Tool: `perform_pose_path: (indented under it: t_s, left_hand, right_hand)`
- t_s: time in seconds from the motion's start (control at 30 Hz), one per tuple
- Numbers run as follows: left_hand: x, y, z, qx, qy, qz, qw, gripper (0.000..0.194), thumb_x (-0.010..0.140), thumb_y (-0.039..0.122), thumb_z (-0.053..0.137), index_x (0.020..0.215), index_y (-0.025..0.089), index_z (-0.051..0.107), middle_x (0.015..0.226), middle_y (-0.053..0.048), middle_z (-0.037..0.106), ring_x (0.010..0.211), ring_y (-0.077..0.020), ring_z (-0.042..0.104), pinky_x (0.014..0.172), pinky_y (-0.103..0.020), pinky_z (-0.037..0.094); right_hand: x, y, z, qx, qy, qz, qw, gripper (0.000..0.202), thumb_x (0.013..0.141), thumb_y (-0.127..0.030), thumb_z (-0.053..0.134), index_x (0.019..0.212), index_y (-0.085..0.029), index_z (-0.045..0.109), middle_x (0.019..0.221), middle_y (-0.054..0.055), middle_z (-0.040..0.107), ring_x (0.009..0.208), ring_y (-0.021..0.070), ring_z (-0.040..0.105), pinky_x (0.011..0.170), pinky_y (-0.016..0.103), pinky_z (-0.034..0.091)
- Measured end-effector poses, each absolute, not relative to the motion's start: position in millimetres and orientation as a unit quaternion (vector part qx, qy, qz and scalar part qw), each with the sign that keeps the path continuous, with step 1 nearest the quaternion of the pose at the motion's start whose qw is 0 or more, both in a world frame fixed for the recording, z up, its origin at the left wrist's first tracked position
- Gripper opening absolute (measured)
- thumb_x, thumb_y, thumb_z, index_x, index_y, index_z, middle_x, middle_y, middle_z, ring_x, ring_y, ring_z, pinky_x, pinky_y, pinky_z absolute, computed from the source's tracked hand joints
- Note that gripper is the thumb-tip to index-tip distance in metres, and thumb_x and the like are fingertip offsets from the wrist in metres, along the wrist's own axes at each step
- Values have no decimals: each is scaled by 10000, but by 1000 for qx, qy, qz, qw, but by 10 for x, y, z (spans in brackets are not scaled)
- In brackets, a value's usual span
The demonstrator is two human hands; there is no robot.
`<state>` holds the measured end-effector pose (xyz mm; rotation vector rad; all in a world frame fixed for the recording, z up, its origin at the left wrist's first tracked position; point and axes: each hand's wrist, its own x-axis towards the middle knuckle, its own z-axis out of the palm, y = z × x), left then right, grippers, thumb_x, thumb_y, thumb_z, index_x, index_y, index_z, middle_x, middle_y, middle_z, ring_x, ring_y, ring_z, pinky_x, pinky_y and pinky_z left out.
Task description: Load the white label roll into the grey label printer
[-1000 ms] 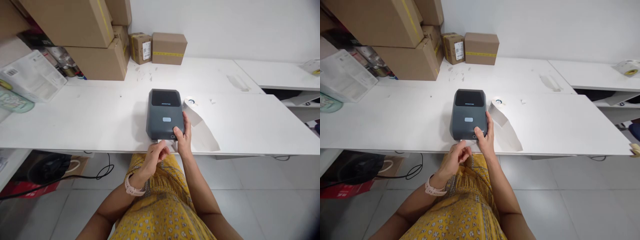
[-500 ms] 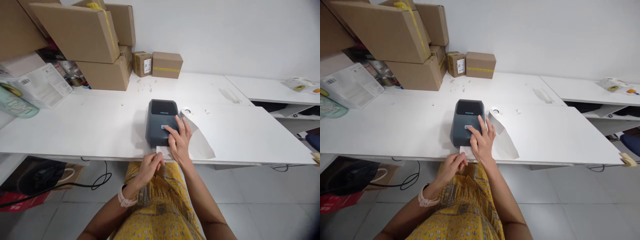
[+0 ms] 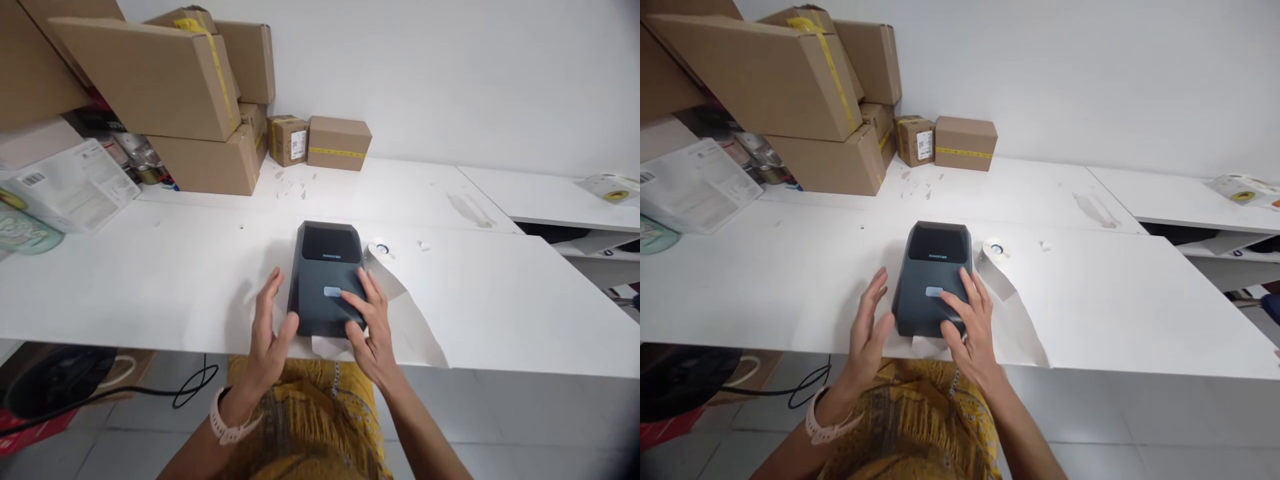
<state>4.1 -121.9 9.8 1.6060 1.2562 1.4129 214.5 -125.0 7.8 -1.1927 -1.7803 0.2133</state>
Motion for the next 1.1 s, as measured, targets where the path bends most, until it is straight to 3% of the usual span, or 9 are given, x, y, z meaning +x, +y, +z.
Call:
perform_pose_path:
  t_s: [0.1, 0.23, 0.37, 0.5, 0.57, 0.77, 0.97, 1.03, 1.1]
  left_hand:
    - [91, -1274, 1, 643, 456, 479, 386, 667, 1077, 430, 480, 1687, 361, 218, 1782, -50, 206, 1648, -307, 194, 1326, -510, 248]
    - [134, -1224, 14, 702, 409, 496, 307, 578, 1076, 520, 434, 1631, 364, 395, 1760, -19, 280, 1663, -332, 101, 1344, -554, 173]
    - [127, -939, 198, 608, 426, 618, 256, 391, 1074, 467, 445, 1254, 287, 743, 1499, -58, 630, 1495, -321, 471, 1242, -516, 377]
    - [59, -458, 394, 518, 464, 652, 303, 248, 990, 409, 587, 925, 228, 743, 1202, -53, 757, 1228, -266, 657, 1102, -433, 497]
    - [38, -218, 423, 513, 482, 611, 361, 162, 894, 345, 679, 983, 221, 732, 1214, -58, 751, 1216, -268, 659, 1083, -434, 505]
    - [73, 45, 171, 539, 495, 459, 505, 645, 814, 340, 741, 1420, 219, 555, 1543, -138, 566, 1449, -322, 507, 1159, -486, 454]
    - [53, -52, 30, 570, 460, 425, 532, 872, 854, 516, 781, 1587, 287, 368, 1679, -136, 404, 1544, -360, 393, 1172, -483, 454]
    - [42, -56, 55, 576, 450, 419, 539, 896, 836, 519, 800, 1588, 296, 367, 1695, -129, 379, 1551, -374, 379, 1154, -482, 473]
    - [38, -53, 87, 576, 444, 416, 546, 921, 820, 507, 812, 1593, 291, 362, 1695, -131, 379, 1542, -380, 392, 1142, -482, 484]
  right_hand:
    - [2159, -1353, -169, -514, -616, 208, 560, 566, 1077, -554, 362, 1615, -379, 356, 1739, 63, 332, 1595, 318, 358, 1222, 621, 416]
    - [2153, -1368, -143, -554, -568, 257, 552, 704, 1038, -704, 264, 1675, -407, 222, 1754, 38, 298, 1623, 344, 289, 1262, 688, 335]
    - [2231, -1201, 213, -537, -633, 189, 525, 721, 1039, -715, 239, 1683, -392, 208, 1768, 30, 255, 1651, 354, 193, 1302, 693, 244]
    - [2259, -861, 551, -494, -681, 141, 523, 725, 1061, -662, 289, 1697, -381, 82, 1780, 49, 203, 1654, 355, 173, 1308, 670, 255]
    - [2216, -631, 689, -479, -683, 109, 540, 716, 1074, -624, 308, 1691, -393, 29, 1775, 52, 198, 1656, 352, 165, 1300, 664, 274]
    - [2105, 58, 1048, -500, -660, 36, 559, 787, 1085, -590, 318, 1662, -383, -177, 1776, 81, 93, 1643, 343, 217, 1259, 619, 341]
    - [2286, 552, 1124, -557, -682, 52, 472, 863, 1057, -618, 376, 1686, -274, -103, 1618, 151, 488, 1340, 345, 631, 1055, 516, 537]
    - [2341, 569, 1113, -599, -679, 40, 423, 849, 1042, -606, 411, 1696, -219, 32, 1444, 175, 651, 1157, 353, 716, 953, 520, 564]
    - [2367, 454, 1102, -663, -663, -1, 348, 755, 1021, -590, 461, 1624, -151, 340, 1196, 190, 762, 1016, 382, 736, 886, 544, 554]
